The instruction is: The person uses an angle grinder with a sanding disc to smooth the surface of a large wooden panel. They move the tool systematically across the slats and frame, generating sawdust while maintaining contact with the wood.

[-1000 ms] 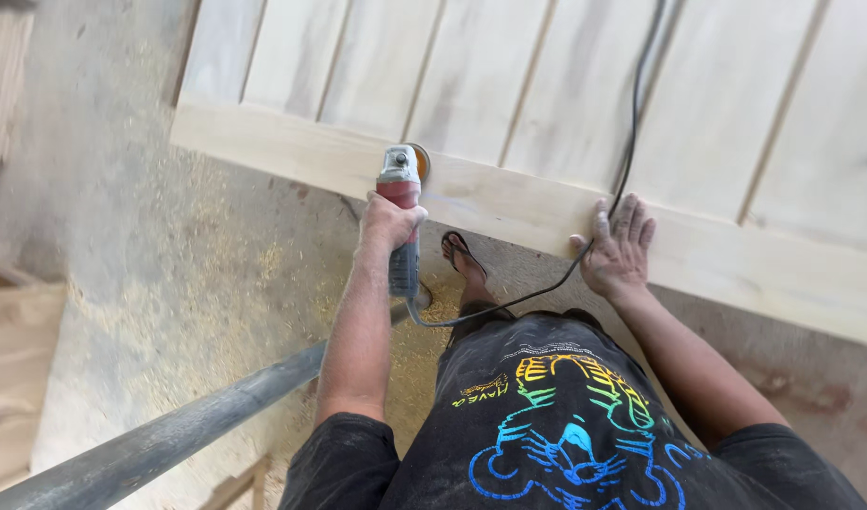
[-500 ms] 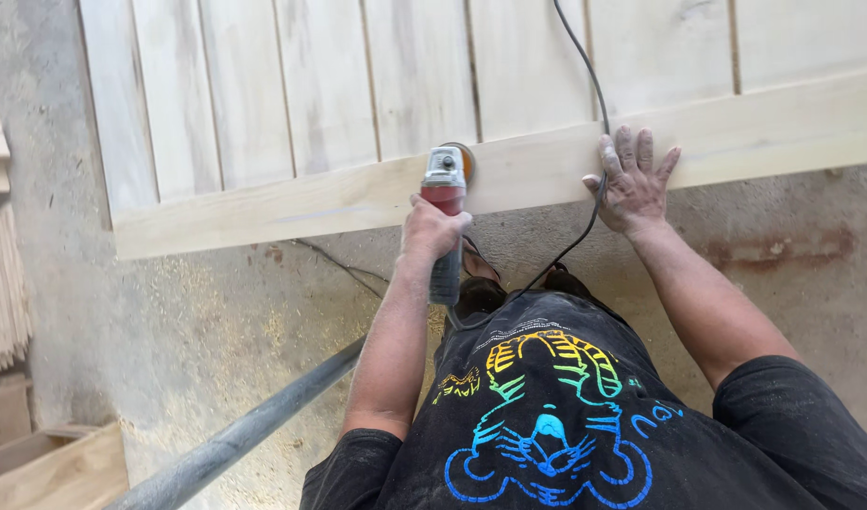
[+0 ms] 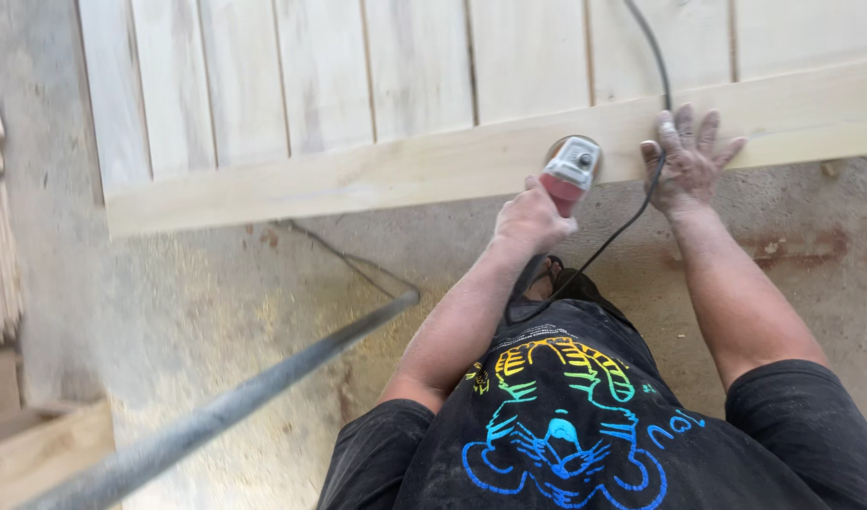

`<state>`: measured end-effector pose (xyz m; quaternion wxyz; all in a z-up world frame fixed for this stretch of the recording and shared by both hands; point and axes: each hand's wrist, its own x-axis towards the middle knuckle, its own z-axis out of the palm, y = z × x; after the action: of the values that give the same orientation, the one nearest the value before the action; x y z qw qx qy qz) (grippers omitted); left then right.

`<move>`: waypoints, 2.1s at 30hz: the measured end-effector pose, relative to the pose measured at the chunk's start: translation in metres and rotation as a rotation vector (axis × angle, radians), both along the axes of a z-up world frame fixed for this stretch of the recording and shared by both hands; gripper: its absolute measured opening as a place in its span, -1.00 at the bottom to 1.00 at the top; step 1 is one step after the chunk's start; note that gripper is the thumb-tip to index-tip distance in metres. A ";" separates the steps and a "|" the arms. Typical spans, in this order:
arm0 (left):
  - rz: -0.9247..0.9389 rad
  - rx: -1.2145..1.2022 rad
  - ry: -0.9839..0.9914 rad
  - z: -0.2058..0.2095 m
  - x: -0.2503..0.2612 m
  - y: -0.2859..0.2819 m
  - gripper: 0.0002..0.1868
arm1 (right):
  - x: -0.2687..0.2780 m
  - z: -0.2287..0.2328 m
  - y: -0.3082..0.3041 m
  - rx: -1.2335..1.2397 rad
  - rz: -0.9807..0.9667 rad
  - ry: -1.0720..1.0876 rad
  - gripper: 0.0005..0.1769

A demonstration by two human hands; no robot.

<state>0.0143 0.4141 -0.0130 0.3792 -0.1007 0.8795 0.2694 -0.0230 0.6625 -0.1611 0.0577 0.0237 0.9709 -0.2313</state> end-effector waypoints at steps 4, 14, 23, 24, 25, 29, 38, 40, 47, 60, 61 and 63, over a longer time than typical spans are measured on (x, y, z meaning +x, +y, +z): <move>0.035 0.013 0.058 -0.005 0.023 -0.020 -0.08 | -0.001 0.001 -0.006 0.065 0.073 -0.055 -0.25; 0.598 -0.089 0.035 0.013 0.046 -0.170 -0.22 | 0.006 0.010 -0.119 0.056 0.286 -0.197 -0.10; 1.092 -0.155 0.236 -0.017 0.045 -0.317 -0.33 | -0.016 0.020 -0.215 0.027 0.654 -0.160 -0.12; 1.093 -0.176 0.275 -0.024 0.042 -0.335 -0.37 | -0.019 0.017 -0.222 0.119 0.716 -0.077 -0.12; 1.109 -0.157 0.335 -0.031 0.038 -0.352 -0.38 | -0.024 0.014 -0.232 0.208 0.773 0.010 -0.13; 1.188 -0.114 0.421 -0.052 0.021 -0.402 -0.43 | -0.042 -0.002 -0.259 0.089 0.871 -0.102 -0.16; 1.279 -0.101 0.409 -0.042 -0.001 -0.359 -0.44 | -0.054 -0.002 -0.235 -0.109 0.913 -0.058 -0.18; 1.237 -0.114 0.379 -0.034 -0.008 -0.326 -0.43 | -0.058 -0.003 -0.215 -0.029 0.923 -0.025 -0.18; 1.201 -0.088 0.241 -0.002 -0.011 -0.158 -0.13 | -0.068 0.000 -0.108 -0.126 0.879 0.005 -0.16; 0.868 -0.113 0.132 -0.002 0.002 0.112 -0.12 | -0.056 0.021 0.144 -0.070 0.665 -0.086 -0.17; 0.836 -0.132 0.131 0.001 0.003 0.128 -0.11 | -0.056 0.023 0.161 -0.063 0.640 -0.085 -0.17; 0.773 -0.172 0.133 0.005 0.004 0.160 -0.11 | -0.058 0.024 0.195 -0.053 0.603 -0.085 -0.16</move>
<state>0.0181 0.5739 -0.0084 0.1825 -0.4377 0.8187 0.3237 -0.0813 0.8577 -0.1367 0.1649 -0.2573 0.9246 -0.2276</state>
